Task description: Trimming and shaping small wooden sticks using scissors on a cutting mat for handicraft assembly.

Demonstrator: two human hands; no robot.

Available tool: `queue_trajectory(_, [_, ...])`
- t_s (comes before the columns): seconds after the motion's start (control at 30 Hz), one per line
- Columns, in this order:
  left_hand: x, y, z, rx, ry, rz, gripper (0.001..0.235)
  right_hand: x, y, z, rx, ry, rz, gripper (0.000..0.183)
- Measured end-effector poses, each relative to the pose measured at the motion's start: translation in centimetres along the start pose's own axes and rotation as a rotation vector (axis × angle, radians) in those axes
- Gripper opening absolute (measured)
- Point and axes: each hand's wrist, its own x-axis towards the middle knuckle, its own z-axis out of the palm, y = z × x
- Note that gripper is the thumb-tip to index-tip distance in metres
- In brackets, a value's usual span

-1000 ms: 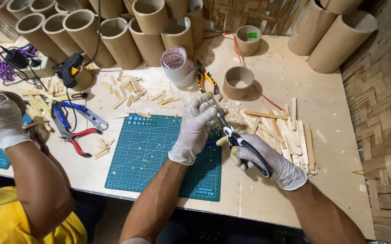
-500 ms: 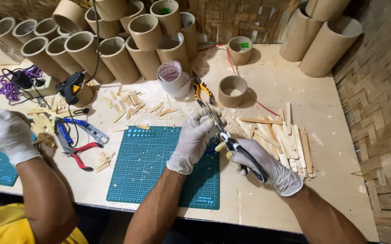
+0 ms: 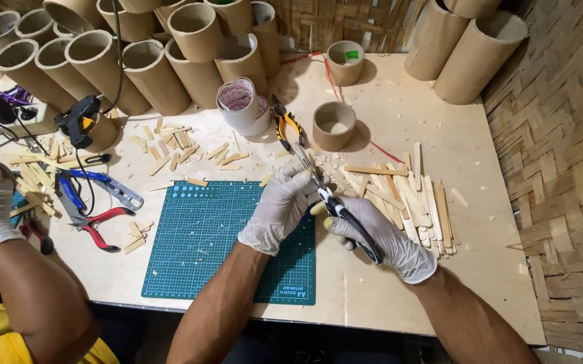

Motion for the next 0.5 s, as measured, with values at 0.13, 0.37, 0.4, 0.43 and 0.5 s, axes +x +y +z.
queue_trajectory(0.13, [0.1,-0.2,0.3,-0.039,0.009,-0.022,0.02,-0.7,-1.6,0.8,-0.014,0.011,0.009,0.018])
queue_trajectory(0.37, [0.5,-0.8,-0.3,-0.036,0.042,-0.018,0.018,-0.1,0.4,0.3,0.004,0.088,-0.01,0.015])
queue_trajectory(0.4, [0.3,-0.7,0.0,-0.034,0.052,-0.008,0.018,0.5,1.5,-0.2,0.004,0.113,-0.005,0.013])
queue_trajectory(0.43, [0.3,-0.7,0.1,-0.035,0.052,-0.009,0.018,0.0,0.8,0.2,0.004,0.113,-0.004,0.013])
queue_trajectory(0.5, [0.2,-0.6,0.3,-0.038,0.056,-0.002,0.02,-0.9,-0.5,0.9,-0.026,0.155,-0.035,0.013])
